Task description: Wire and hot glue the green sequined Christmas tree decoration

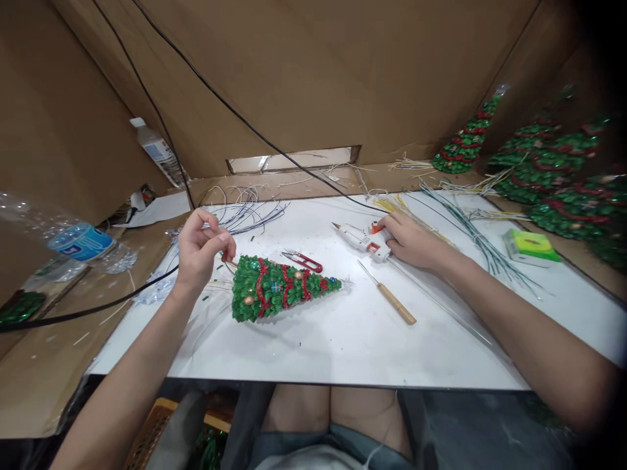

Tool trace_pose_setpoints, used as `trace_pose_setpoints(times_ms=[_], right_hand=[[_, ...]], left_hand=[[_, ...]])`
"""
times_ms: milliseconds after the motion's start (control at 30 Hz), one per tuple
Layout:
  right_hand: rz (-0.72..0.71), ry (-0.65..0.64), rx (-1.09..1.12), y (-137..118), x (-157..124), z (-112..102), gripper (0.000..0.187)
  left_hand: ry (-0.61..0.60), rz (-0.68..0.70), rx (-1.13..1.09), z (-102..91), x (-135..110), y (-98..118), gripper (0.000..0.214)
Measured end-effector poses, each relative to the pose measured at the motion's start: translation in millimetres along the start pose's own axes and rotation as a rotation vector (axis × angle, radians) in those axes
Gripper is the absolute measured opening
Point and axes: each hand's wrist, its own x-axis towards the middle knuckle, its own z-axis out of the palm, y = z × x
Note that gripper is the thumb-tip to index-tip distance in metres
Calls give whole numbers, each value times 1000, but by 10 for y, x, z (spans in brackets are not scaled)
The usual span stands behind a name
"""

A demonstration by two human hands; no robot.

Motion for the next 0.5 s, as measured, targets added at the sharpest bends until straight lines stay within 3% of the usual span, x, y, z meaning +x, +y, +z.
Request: trace_pose_setpoints(times_ms=[333,500], right_hand=[[-8,43,16,-14,-35,-21,31],[43,73,42,-37,-86,-2,31]], left_hand=[[-51,63,-1,-12,-71,18,26],[-94,-73,50,-28,-187,45,25]])
